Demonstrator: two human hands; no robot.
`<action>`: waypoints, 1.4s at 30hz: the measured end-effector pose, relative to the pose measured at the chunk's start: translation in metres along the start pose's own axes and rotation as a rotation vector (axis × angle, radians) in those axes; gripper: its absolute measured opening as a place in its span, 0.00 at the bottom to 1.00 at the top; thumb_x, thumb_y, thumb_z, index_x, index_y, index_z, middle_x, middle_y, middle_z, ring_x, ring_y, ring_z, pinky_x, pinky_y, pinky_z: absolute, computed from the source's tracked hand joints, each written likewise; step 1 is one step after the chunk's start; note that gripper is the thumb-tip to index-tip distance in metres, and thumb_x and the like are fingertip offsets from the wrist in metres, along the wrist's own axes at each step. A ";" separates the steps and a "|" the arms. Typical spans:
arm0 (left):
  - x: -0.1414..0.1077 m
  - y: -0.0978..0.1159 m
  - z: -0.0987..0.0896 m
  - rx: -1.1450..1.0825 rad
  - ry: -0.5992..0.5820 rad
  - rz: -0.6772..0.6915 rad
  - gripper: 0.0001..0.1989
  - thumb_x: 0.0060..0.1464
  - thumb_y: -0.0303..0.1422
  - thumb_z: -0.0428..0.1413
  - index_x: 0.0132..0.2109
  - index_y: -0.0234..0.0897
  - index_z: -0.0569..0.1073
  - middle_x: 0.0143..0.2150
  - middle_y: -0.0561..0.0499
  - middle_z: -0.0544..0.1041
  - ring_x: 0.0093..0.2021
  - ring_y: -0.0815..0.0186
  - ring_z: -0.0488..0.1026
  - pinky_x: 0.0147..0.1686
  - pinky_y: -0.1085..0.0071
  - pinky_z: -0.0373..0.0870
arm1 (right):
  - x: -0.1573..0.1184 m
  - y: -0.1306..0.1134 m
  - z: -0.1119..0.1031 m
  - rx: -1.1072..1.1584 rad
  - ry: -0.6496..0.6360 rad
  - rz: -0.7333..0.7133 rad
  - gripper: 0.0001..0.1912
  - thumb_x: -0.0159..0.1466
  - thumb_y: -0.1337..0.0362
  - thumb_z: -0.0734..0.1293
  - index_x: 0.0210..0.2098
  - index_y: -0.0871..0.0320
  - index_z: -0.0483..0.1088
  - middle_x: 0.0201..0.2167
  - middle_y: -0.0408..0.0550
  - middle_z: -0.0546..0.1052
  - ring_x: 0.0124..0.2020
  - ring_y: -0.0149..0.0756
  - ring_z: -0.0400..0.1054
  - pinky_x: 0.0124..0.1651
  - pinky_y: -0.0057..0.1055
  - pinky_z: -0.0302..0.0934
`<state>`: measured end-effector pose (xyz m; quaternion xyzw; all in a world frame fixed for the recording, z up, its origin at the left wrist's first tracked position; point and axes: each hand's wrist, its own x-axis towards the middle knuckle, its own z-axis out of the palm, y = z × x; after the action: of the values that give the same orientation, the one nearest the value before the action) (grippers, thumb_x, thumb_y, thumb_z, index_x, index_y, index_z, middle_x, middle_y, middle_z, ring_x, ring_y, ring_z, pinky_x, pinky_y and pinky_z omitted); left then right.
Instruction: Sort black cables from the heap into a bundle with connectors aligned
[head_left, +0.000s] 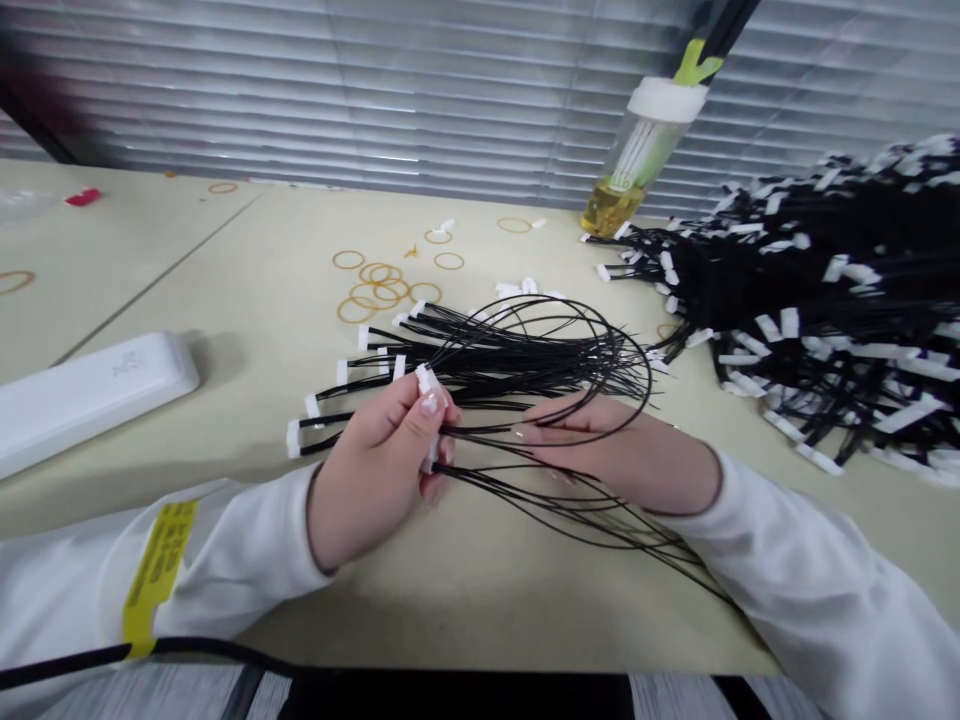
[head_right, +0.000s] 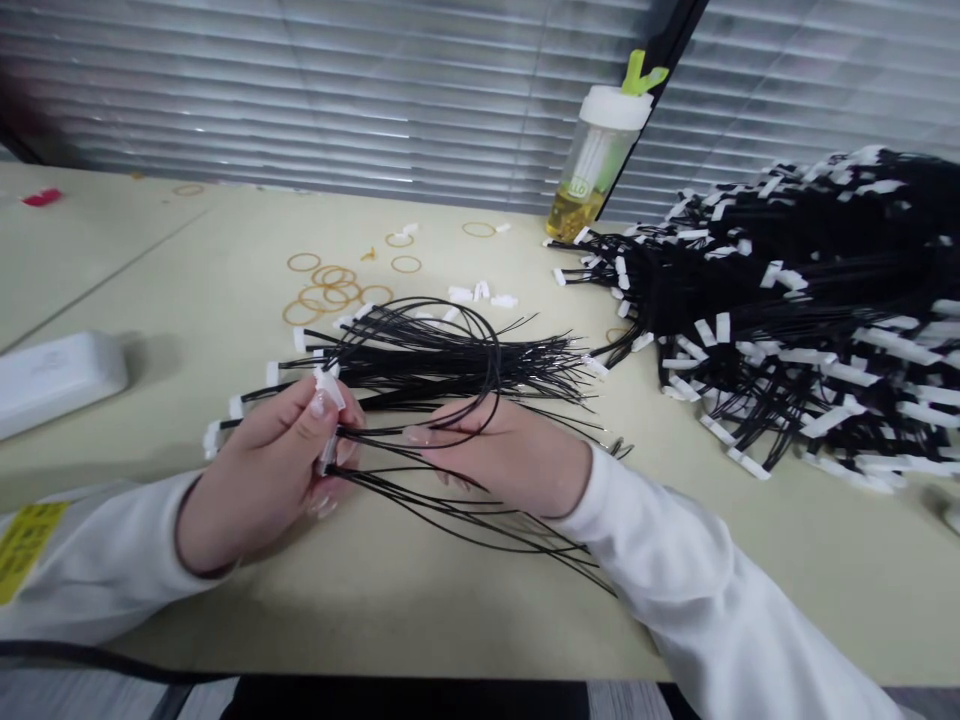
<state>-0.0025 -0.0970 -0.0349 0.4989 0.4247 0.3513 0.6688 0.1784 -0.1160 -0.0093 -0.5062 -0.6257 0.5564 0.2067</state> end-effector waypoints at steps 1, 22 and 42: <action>0.000 0.000 0.000 -0.013 -0.004 -0.016 0.13 0.54 0.42 0.47 0.29 0.37 0.63 0.17 0.59 0.63 0.12 0.79 0.56 0.10 0.83 0.55 | 0.000 0.000 0.000 0.007 0.015 -0.002 0.12 0.59 0.68 0.58 0.20 0.59 0.56 0.17 0.37 0.57 0.19 0.21 0.50 0.21 0.19 0.48; 0.007 -0.002 0.001 -0.156 0.084 -0.126 0.14 0.55 0.40 0.46 0.27 0.35 0.64 0.18 0.59 0.62 0.12 0.80 0.55 0.12 0.83 0.57 | -0.028 -0.011 -0.028 0.049 1.042 -0.539 0.11 0.56 0.69 0.65 0.40 0.57 0.70 0.41 0.50 0.73 0.43 0.40 0.68 0.49 0.42 0.62; 0.011 0.001 0.000 -0.266 0.092 -0.169 0.13 0.58 0.35 0.43 0.28 0.34 0.63 0.18 0.58 0.62 0.10 0.80 0.54 0.11 0.82 0.53 | -0.018 0.010 -0.032 -0.852 0.411 -0.112 0.05 0.54 0.66 0.63 0.28 0.56 0.71 0.09 0.36 0.61 0.12 0.23 0.51 0.18 0.24 0.47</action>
<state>0.0014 -0.0873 -0.0363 0.3516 0.4451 0.3694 0.7360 0.2162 -0.1175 -0.0031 -0.6109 -0.7706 0.1265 0.1301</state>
